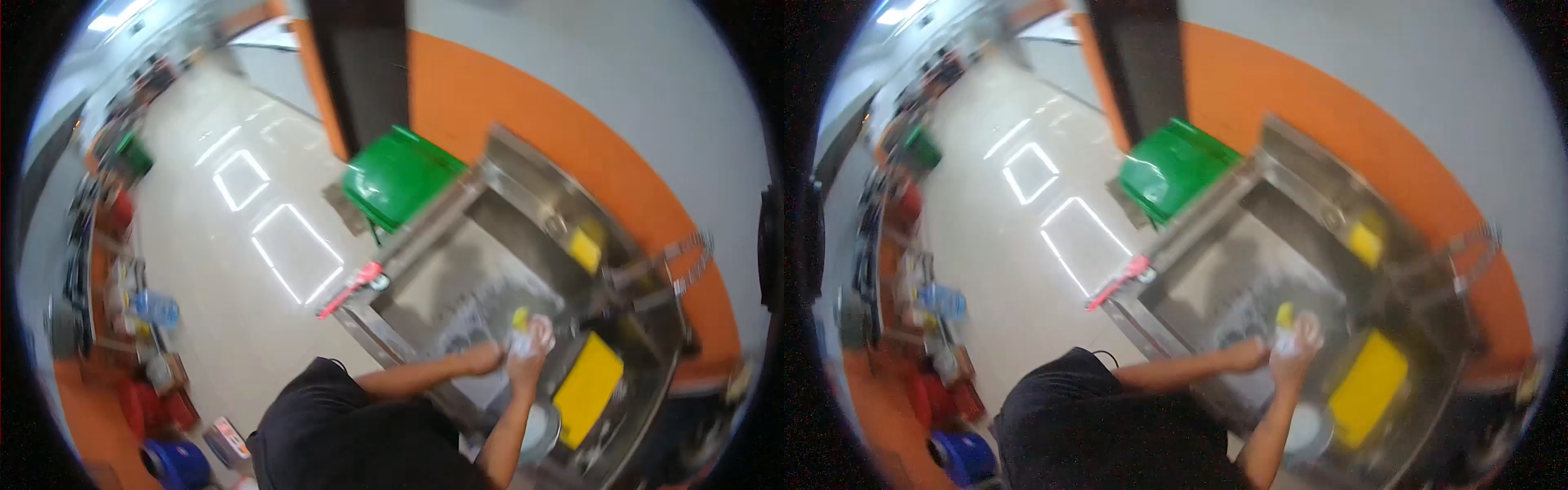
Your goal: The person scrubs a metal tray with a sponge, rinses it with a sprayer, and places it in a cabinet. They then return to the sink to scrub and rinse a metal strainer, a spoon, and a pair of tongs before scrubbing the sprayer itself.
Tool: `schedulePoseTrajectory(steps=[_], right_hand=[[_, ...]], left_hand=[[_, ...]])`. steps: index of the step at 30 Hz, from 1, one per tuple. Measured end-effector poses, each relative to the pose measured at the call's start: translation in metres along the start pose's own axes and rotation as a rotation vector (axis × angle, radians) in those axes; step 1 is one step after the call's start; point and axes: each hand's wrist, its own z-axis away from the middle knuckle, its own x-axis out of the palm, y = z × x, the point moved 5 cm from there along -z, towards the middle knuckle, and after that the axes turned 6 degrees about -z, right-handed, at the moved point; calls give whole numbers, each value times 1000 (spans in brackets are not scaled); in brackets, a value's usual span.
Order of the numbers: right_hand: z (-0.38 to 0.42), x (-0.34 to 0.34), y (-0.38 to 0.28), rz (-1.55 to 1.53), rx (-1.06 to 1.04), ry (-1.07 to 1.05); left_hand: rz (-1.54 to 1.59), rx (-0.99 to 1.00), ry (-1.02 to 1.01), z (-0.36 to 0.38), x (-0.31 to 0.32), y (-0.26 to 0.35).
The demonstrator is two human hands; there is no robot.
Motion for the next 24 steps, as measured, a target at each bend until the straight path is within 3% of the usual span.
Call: schedulePoseTrajectory(steps=[3, 5, 6, 8, 9, 12, 14, 15, 16, 17, 18, 19, 20, 21, 22, 23, 24], right_hand=[[-19, 36, -22, -48, -97, 60], [-26, 49, -6, 29, 116, 100], [-29, 56, 0, 34, 100, 104], [-36, 74, 37, -371, 351, 259], [-37, 80, 54, -370, 337, 254], [-28, 88, 87, -447, 641, 226], [-39, 57, 6, 150, 286, -134], [-38, 56, 9, 158, 292, -143], [-41, 48, 19, 83, 301, -17], [-46, 42, 31, 8, 312, 118], [-56, 42, 48, -257, 410, 159], [-59, 43, 71, -508, 531, 217], [-55, 46, 99, -553, 502, 328], [-44, 35, 69, -856, 697, 310], [-45, 33, 65, -693, 582, 152], [-37, 42, 67, -228, 107, -28], [-35, 17, 7, -349, 449, -50]], left_hand=[[18, 102, 44, 9, -35, 15], [23, -3, 71, 19, -67, 30], [40, -109, 60, 26, -77, 30], [-57, -129, 18, 32, -74, 16], [-148, -162, -41, 34, -72, 15], [-142, -239, -138, 26, -76, 12], [-164, -194, -126, 27, -95, 34], [-173, -148, -122, 30, -94, 47], [-162, -146, -126, 31, -81, 44], [-196, -105, -16, 30, -67, 33], [-222, -59, 80, 28, -50, 20], [-60, -128, 334, 22, -32, -2], [-150, 24, 293, 17, -34, -1], [-158, -73, 159, 15, -54, 10], [36, -195, 133, 8, -43, -4], [70, 57, 441, 3, -60, 10], [160, 40, 428, -3, -58, 13]])
